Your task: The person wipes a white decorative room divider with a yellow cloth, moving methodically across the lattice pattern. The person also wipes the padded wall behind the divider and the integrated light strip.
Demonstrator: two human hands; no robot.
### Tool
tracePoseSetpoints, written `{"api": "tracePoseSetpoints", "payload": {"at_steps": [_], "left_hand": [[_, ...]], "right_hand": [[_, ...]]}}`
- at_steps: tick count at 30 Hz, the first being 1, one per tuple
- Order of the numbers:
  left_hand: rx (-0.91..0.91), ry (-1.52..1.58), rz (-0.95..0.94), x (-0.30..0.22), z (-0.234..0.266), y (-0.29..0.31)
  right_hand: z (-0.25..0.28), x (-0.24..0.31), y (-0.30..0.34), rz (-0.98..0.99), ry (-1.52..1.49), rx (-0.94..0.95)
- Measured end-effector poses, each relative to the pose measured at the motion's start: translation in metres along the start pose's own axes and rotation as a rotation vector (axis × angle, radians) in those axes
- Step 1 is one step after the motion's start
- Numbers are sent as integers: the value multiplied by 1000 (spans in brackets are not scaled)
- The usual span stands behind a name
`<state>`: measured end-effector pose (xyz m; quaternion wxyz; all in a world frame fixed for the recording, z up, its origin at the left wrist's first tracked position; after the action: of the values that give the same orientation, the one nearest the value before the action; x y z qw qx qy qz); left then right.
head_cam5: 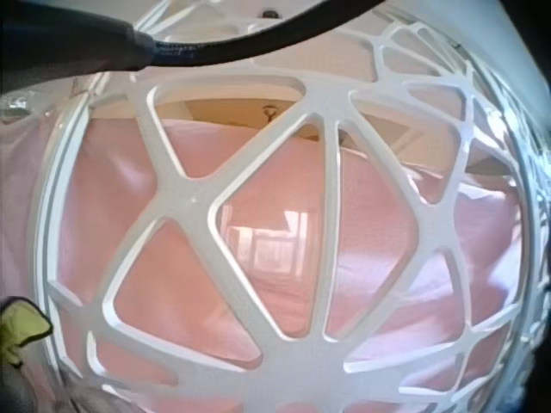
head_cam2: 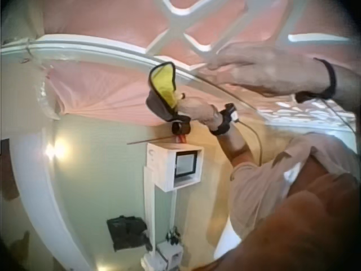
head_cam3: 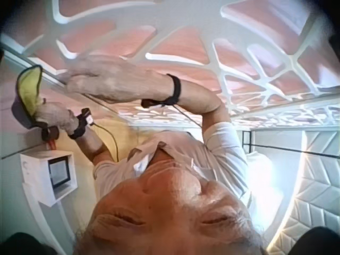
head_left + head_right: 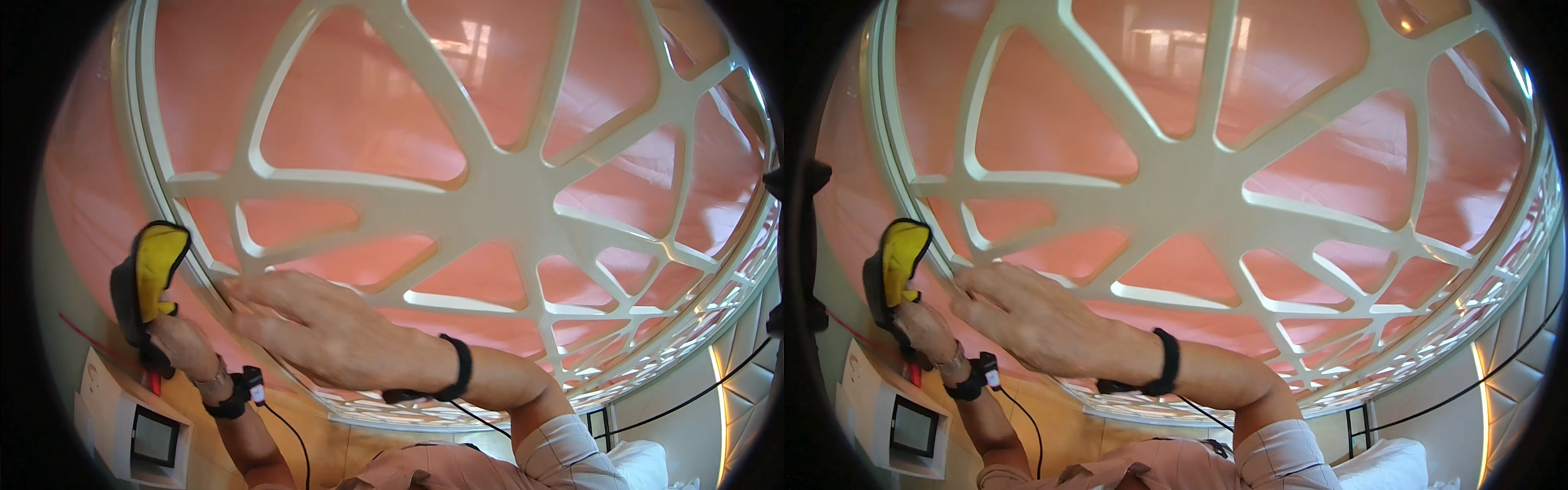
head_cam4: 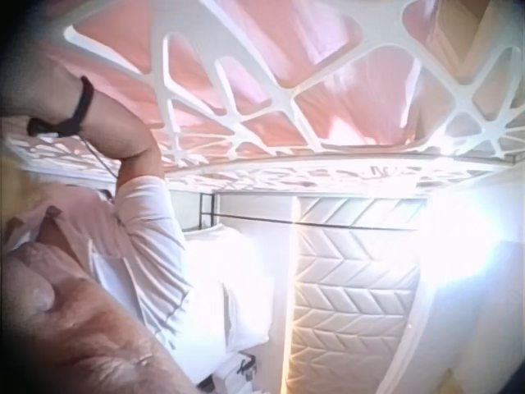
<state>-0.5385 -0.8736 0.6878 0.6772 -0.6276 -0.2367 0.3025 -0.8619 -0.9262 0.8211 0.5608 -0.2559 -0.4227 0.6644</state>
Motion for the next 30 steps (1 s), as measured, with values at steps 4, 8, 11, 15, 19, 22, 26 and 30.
{"api": "tracePoseSetpoints", "payload": {"at_steps": [4, 8, 11, 15, 19, 22, 26, 30], "left_hand": [[-67, 920, 311, -22, -33, -47], [-197, 1417, 491, -88, -33, -58], [-218, 1265, 458, -86, -19, -61], [-31, 1238, 484, -88, -1, -42], [-66, 1455, 253, -142, 41, -10], [71, 1363, 293, -152, 46, 39], [103, 1370, 300, -164, 65, 57], [117, 1381, 222, -198, 96, 59]], "right_hand": [[55, 11, 43, 0, 209, 46], [107, 24, 86, -45, 409, -85], [136, 36, 115, -59, 526, -169], [162, 55, 140, -63, 562, -257], [181, 59, 168, -95, 725, -328], [182, 55, 175, -83, 699, -302], [181, 50, 164, -110, 636, -205], [184, 51, 161, -109, 614, -182]]}}
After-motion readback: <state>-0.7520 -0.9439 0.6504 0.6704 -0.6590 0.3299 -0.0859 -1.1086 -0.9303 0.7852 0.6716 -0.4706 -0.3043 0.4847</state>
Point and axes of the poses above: each hand's wrist, its own y-axis away from the middle knuckle, its own z-axis out of the back of the hand, x = y × z, the point moved 7 cm from there along -y, towards the middle knuckle, and after that the axes turned 1 degree about -z, right-handed, at the moved point
